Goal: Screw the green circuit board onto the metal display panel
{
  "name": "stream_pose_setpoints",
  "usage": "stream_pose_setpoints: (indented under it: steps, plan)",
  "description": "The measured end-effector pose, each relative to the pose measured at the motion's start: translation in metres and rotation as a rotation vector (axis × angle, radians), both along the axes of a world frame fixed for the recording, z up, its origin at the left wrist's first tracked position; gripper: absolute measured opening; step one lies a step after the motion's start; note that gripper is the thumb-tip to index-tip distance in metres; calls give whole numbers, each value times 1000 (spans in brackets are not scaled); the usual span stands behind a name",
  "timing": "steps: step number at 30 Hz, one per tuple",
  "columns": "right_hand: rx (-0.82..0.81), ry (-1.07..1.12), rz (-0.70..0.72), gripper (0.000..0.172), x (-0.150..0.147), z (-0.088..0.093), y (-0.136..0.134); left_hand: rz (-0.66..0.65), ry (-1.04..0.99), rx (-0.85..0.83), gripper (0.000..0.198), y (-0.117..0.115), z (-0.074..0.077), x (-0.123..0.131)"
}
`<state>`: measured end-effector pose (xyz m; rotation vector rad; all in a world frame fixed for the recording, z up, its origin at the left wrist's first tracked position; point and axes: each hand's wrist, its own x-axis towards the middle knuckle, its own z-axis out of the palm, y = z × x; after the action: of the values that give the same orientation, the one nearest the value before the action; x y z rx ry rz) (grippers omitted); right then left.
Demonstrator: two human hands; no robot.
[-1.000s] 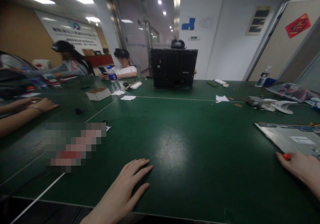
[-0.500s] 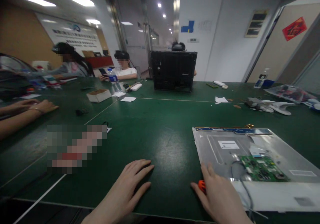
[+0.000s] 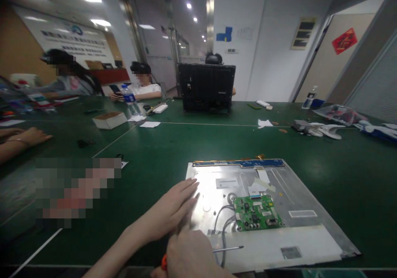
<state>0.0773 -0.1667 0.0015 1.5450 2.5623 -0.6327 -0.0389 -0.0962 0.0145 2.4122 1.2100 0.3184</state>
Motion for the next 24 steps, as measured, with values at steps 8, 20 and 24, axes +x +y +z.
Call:
stream_pose_setpoints:
  steps: [8, 20, 24]
  plan:
    - [108, 151, 129, 101, -45, -22, 3, 4, 115, -25, 60, 29, -16, -2]
    - [214, 203, 326, 42, 61, 27, -12, -24, 325, 139, 72, 28, -26, -52]
    - [188, 155, -42, 47, 118, 37, -5, -45, 281, 170, 68, 33, -26, -72]
